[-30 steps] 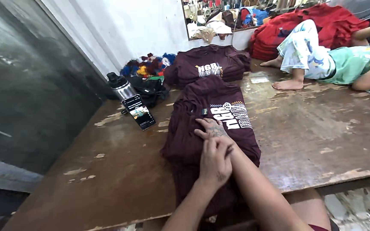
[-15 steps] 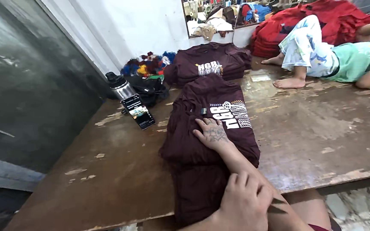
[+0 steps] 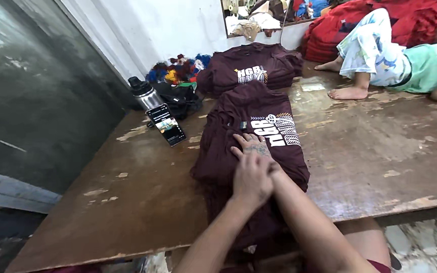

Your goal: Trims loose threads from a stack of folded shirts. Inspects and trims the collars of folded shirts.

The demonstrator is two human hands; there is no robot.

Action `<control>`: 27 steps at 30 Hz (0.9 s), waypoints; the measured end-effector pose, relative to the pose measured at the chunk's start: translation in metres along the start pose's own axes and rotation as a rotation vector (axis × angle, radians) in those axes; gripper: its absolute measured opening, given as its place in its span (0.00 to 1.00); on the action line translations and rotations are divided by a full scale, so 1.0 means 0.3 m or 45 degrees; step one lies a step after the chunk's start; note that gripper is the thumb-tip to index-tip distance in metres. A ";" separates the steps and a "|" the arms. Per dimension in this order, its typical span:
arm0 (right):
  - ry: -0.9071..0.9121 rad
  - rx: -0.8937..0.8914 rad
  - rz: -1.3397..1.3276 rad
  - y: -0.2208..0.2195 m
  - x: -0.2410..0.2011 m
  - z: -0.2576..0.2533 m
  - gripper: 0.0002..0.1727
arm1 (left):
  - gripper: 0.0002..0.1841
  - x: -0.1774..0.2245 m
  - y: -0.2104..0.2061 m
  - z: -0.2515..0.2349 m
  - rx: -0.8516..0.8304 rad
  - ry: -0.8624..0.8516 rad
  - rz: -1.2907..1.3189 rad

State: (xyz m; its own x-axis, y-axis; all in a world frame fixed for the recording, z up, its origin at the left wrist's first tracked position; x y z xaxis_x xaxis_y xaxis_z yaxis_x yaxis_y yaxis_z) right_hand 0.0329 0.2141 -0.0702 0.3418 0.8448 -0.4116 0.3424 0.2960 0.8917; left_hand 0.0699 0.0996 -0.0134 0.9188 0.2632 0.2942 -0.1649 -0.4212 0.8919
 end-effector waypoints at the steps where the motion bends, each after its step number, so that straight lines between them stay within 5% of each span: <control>1: 0.000 -0.006 0.006 -0.001 0.001 0.000 0.34 | 0.13 -0.020 0.006 -0.025 -0.007 0.079 0.008; 6: -0.012 -0.001 -0.035 0.032 -0.038 0.017 0.35 | 0.11 0.145 0.040 0.134 -0.012 -0.308 0.095; 10: 0.012 -0.006 -0.005 0.004 -0.005 0.007 0.35 | 0.14 0.038 0.062 -0.019 -0.095 0.072 0.094; 14: -0.018 0.023 -0.045 0.034 -0.033 0.015 0.36 | 0.13 0.170 0.049 0.118 0.009 -0.331 0.050; 18: -0.066 -0.069 -0.006 0.026 -0.027 0.019 0.34 | 0.14 0.061 0.061 -0.035 -0.106 0.040 -0.001; 23: -0.019 -0.017 -0.014 0.022 -0.025 0.017 0.37 | 0.12 0.195 0.055 0.127 -0.056 -0.314 0.015; 27: -0.043 -0.067 -0.005 -0.017 -0.003 0.010 0.34 | 0.16 0.032 0.046 -0.031 -0.143 0.125 -0.023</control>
State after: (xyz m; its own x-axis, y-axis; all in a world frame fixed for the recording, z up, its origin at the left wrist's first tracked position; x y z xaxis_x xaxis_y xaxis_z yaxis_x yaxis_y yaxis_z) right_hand 0.0333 0.2105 -0.0750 0.3705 0.8282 -0.4205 0.2976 0.3230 0.8984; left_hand 0.0731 0.1043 0.0049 0.8835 0.3556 0.3049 -0.1927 -0.3173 0.9285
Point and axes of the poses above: each hand's wrist, its own z-axis away from the middle knuckle, its own y-axis out of the back of the hand, x = y × z, the point moved 6 cm from there along -z, towards the middle knuckle, and after that the axes turned 13 degrees about y, right-handed, at the moved point
